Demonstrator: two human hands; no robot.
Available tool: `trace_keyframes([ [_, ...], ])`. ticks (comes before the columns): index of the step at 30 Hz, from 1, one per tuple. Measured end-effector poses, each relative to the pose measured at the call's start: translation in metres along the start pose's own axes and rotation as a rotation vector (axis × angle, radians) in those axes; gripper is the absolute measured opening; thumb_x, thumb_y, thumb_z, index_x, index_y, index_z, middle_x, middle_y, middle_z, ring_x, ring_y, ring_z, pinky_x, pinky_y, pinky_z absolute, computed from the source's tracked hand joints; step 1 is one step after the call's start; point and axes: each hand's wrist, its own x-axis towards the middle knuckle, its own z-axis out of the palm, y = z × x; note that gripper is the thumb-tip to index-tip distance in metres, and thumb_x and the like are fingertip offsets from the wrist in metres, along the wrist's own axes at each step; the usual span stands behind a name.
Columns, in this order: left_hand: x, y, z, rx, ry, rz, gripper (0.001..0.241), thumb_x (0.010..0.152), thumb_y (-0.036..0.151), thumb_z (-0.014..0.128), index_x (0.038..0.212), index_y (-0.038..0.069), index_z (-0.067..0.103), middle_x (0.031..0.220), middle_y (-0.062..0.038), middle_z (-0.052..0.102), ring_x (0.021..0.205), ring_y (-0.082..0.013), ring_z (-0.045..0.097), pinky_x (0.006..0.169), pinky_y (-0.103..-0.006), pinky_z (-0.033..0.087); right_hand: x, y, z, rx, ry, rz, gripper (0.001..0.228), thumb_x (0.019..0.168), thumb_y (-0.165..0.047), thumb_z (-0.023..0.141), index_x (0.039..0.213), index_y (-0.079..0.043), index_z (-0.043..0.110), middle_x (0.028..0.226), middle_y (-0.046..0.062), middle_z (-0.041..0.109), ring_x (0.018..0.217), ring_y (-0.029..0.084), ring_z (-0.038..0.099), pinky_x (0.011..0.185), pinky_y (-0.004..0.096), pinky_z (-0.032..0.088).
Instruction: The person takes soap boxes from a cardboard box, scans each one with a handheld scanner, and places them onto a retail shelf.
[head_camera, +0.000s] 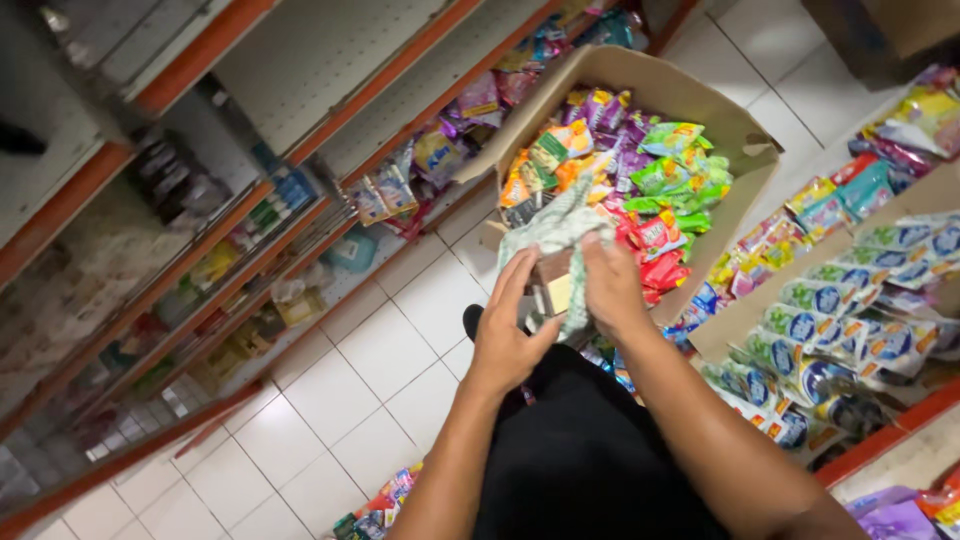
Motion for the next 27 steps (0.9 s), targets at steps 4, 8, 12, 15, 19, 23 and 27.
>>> trace_keyframes([
  [4,-0.023,0.0,-0.002,-0.333,0.083,-0.196,0.06,0.091,0.009,0.073,0.144,-0.006,0.048,0.137,-0.02,0.057,0.125,-0.0255,0.059,0.106,-0.0333,0.047,-0.017,-0.006,0.014,0.184,0.014,-0.121,0.027,0.109,-0.02,0.048,0.124,-0.002,0.06,0.111,0.003,0.069,0.097,0.011,0.066,0.087,0.029,0.055],
  [8,-0.045,-0.004,-0.012,-0.664,0.131,-0.365,0.034,0.107,0.01,0.06,0.137,-0.007,0.057,0.123,-0.014,0.069,0.108,-0.0138,0.067,0.094,-0.0262,0.054,-0.034,-0.019,0.031,0.023,-0.264,-0.282,0.028,0.106,-0.012,0.053,0.129,0.002,0.06,0.124,0.007,0.067,0.115,0.014,0.062,0.104,0.029,0.048],
  [12,-0.07,-0.003,-0.04,-0.521,0.216,-0.266,0.032,0.104,0.007,0.063,0.133,-0.006,0.06,0.122,-0.011,0.064,0.104,-0.0135,0.067,0.09,-0.0266,0.054,-0.051,-0.023,0.051,-0.028,-0.376,-0.292,0.032,0.104,-0.014,0.058,0.132,0.002,0.059,0.123,0.008,0.067,0.114,0.015,0.061,0.102,0.03,0.048],
  [15,-0.089,-0.004,-0.052,-0.542,0.294,-0.273,0.032,0.102,0.008,0.065,0.131,-0.005,0.062,0.119,-0.007,0.061,0.097,-0.0102,0.061,0.078,-0.0244,0.051,-0.063,-0.014,0.084,0.316,-0.242,-0.09,0.034,0.11,-0.024,0.052,0.13,0.002,0.06,0.12,0.012,0.068,0.109,0.022,0.066,0.099,0.038,0.053],
  [19,-0.108,-0.023,-0.073,-0.741,0.356,-0.232,0.038,0.108,0.022,0.061,0.135,-0.005,0.061,0.124,-0.009,0.062,0.108,-0.0131,0.06,0.093,-0.0268,0.049,-0.07,-0.014,0.11,0.745,-0.158,0.277,0.048,0.104,-0.04,0.041,0.132,-0.004,0.057,0.127,0.012,0.067,0.115,0.026,0.068,0.103,0.042,0.053],
  [23,-0.126,-0.043,-0.084,-0.719,0.345,-0.371,0.048,0.116,0.036,0.049,0.139,-0.004,0.062,0.119,-0.014,0.062,0.104,-0.0172,0.055,0.094,-0.0308,0.046,-0.1,-0.014,0.132,0.227,-0.519,-0.068,0.05,0.109,-0.034,0.043,0.143,0.002,0.049,0.141,0.018,0.057,0.131,0.034,0.054,0.114,0.048,0.04],
  [27,-0.142,-0.045,-0.091,-0.947,0.344,-0.236,0.063,0.104,0.044,0.042,0.157,0.014,0.029,0.157,0.002,0.044,0.146,-0.0098,0.039,0.122,-0.0282,0.028,-0.125,-0.013,0.166,-0.325,-0.673,-0.533,0.056,0.113,-0.039,0.034,0.149,0.002,0.046,0.154,0.021,0.047,0.147,0.037,0.041,0.125,0.045,0.027],
])
